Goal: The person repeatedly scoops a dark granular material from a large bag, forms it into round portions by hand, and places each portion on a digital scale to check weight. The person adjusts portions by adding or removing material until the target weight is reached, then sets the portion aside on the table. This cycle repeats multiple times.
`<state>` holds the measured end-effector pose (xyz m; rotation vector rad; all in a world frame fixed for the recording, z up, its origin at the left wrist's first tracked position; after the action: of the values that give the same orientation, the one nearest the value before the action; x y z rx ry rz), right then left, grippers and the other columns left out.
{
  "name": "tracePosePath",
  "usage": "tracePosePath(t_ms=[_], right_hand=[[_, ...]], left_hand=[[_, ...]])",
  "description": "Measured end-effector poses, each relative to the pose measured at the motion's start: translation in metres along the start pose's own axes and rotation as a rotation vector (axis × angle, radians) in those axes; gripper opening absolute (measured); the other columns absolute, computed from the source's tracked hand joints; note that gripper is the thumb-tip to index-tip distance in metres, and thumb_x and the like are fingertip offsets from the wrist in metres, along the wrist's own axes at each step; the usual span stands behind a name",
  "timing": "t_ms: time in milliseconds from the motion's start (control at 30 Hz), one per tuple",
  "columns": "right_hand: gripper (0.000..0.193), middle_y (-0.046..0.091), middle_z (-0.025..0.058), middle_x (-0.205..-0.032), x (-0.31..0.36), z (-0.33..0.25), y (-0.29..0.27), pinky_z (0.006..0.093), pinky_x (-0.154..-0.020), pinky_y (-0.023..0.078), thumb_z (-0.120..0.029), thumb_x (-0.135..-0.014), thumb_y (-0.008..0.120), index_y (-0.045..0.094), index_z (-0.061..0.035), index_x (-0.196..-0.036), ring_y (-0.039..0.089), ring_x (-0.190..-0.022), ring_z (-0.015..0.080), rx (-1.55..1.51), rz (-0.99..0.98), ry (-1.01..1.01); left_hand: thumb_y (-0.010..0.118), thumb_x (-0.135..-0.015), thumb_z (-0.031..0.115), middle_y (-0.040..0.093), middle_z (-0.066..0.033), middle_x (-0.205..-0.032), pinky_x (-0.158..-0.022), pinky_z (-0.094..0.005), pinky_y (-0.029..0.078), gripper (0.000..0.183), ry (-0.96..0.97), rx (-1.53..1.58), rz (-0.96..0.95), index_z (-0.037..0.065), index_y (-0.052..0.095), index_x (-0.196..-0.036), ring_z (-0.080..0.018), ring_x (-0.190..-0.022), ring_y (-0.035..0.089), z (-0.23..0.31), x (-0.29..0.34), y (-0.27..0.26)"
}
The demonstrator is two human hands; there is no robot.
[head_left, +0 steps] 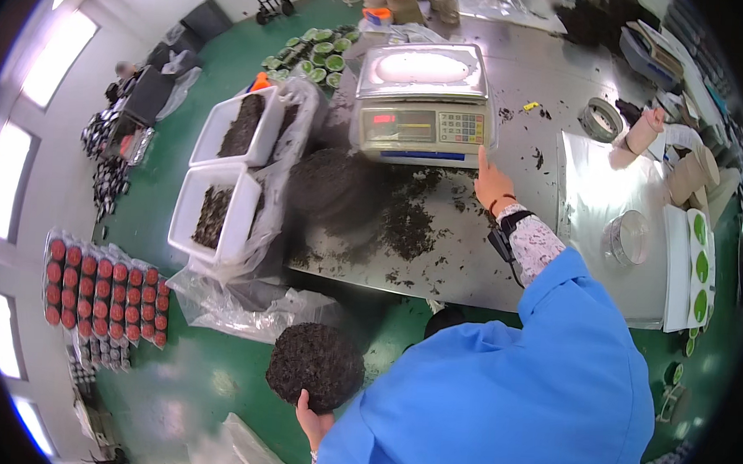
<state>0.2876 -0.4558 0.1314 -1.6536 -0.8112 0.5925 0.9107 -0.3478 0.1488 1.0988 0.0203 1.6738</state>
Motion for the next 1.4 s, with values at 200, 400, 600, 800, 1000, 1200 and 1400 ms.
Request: tracePosePath(t_ms=[200,400,600,800,1000,1200,1400], right_hand=[[0.085,0.066,0.0189,-0.084,-0.034,0.032,0.021,0.0424,-0.062,0.052,-0.007,-0.084,0.050,-0.004,-0.0080,-0.149,0.064,-0.068,0.0344,0.119,-0.062,0.021],[0.071,0.066,0.0162,-0.076,-0.047,0.017,-0.017,0.0404,-0.060,0.050,-0.012,-0.087,0.050,0.014,-0.0072,-0.148,0.064,-0.066,0.0318,0.202,-0.220,-0.037],[0.047,0.065,0.0102,-0.074,-0.007,-0.008,-0.048,0.0439,-0.065,0.048,-0.025,-0.087,0.056,0.045,-0.0090,-0.131,0.062,-0.072,0.0327,-0.415,-0.060,-0.084],[0.043,0.065,0.0112,-0.076,0.055,-0.015,-0.039,0.0415,-0.066,0.049,-0.021,-0.086,0.059,0.049,-0.0085,-0.126,0.063,-0.073,0.0318,-0.501,-0.200,0.009],[0.040,0.066,0.0126,-0.078,0.084,-0.021,-0.016,0.0395,-0.068,0.049,-0.018,-0.086,0.058,0.051,-0.0064,-0.123,0.064,-0.073,0.0304,-0.492,-0.258,0.163],[0.036,0.067,0.0133,-0.081,0.071,-0.057,0.009,0.0411,-0.069,0.050,-0.020,-0.086,0.057,0.053,-0.0066,-0.120,0.064,-0.077,0.0322,-0.460,-0.394,0.098],[0.033,0.065,0.0170,-0.100,-0.016,-0.167,0.000,0.0434,-0.079,0.049,-0.022,-0.088,0.054,0.055,-0.0074,-0.118,0.061,-0.093,0.0346,-0.325,-0.457,-0.184]], left_hand=[[0.054,-0.090,0.014,0.044,-0.0174,-0.137,-0.104,-0.0478,0.038,0.052,-0.095,-0.043,-0.021,0.000,0.037,-0.137,-0.0336,-0.122,0.047,0.006,-0.068,0.074],[0.054,-0.089,0.007,0.046,-0.0179,-0.134,-0.103,-0.0479,0.040,0.051,-0.059,-0.295,-0.193,-0.002,0.037,-0.136,-0.0327,-0.120,0.048,-0.007,-0.113,0.220],[0.060,-0.085,0.001,0.057,-0.0151,-0.119,-0.092,-0.0424,0.050,0.039,-0.127,-0.312,-0.470,-0.002,0.049,-0.123,-0.0276,-0.105,0.059,-0.030,-0.172,0.379],[0.056,-0.091,0.006,0.058,-0.0130,-0.122,-0.094,-0.0432,0.049,0.033,-0.269,-0.252,-0.877,-0.002,0.050,-0.123,-0.0272,-0.109,0.058,-0.063,-0.218,0.567],[0.054,-0.096,0.026,0.049,-0.0113,-0.133,-0.101,-0.0381,0.039,0.043,-0.138,-0.389,-0.879,-0.001,0.048,-0.128,-0.0225,-0.122,0.047,-0.042,-0.262,0.567],[0.062,-0.088,0.019,0.041,-0.0150,-0.126,-0.096,-0.0340,0.042,0.048,0.511,-1.089,-0.240,-0.004,0.046,-0.127,-0.0232,-0.112,0.050,0.032,-0.360,0.355],[0.070,-0.082,0.027,0.043,-0.0153,-0.127,-0.097,-0.0351,0.038,0.065,0.460,-1.219,-0.177,-0.002,0.041,-0.133,-0.0244,-0.113,0.047,0.018,-0.406,0.301]])
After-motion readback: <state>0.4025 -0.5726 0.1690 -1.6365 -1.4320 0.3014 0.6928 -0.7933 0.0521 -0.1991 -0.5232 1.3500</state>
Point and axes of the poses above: each hand's wrist, its own x-axis away from the middle knuckle, its own y-axis out of the palm, z = x × y, the point moved 3 cm from there along -x, towards the middle knuckle
